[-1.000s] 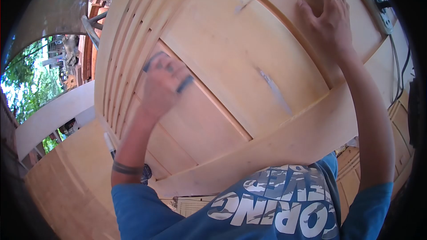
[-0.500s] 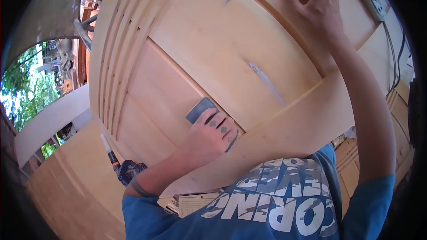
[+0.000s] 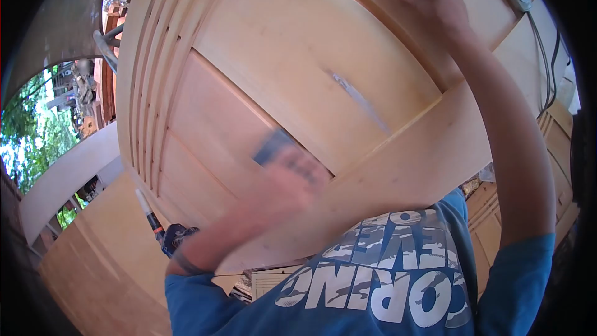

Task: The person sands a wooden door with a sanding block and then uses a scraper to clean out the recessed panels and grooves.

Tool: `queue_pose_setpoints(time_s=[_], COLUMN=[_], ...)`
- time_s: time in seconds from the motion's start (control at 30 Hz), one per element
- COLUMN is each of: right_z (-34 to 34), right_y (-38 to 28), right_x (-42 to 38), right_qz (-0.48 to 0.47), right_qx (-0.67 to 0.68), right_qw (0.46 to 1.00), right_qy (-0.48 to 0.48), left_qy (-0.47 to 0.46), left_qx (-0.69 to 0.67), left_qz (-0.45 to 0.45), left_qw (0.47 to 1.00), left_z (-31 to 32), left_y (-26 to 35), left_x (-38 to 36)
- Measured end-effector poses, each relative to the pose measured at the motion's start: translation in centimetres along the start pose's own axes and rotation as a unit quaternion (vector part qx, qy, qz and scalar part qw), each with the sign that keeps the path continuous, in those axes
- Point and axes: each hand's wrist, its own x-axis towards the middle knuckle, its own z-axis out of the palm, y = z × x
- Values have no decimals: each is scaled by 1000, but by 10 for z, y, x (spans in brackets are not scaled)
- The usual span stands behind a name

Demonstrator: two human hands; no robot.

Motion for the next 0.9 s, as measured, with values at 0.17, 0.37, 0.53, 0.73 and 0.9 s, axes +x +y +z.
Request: queue_pose_setpoints(time_s=[0.17, 0.37, 0.53, 0.73, 0.9], right_z=[-2, 3, -2, 2, 2], right_y=[1, 6, 2, 4, 2], right_x=[2, 1, 2, 0, 1], right_qz=[2, -14, -5, -7, 11], right_qx=[-2, 3, 17, -10, 7], right_qw=[1000, 1000, 1000, 1000, 1000], right_qy=[-4, 10, 2, 0, -7], left_qy=[-6, -101, -32, -79, -15], left_qx=[-27, -4, 2, 14, -30], left_qz=[3, 48, -8, 8, 0], left_qw=[1000, 994, 999, 997, 999], left_z=[-2, -3, -10, -9, -9], left_y=[-29, -1, -37, -12, -32], left_x=[-6, -2, -7, 0, -3])
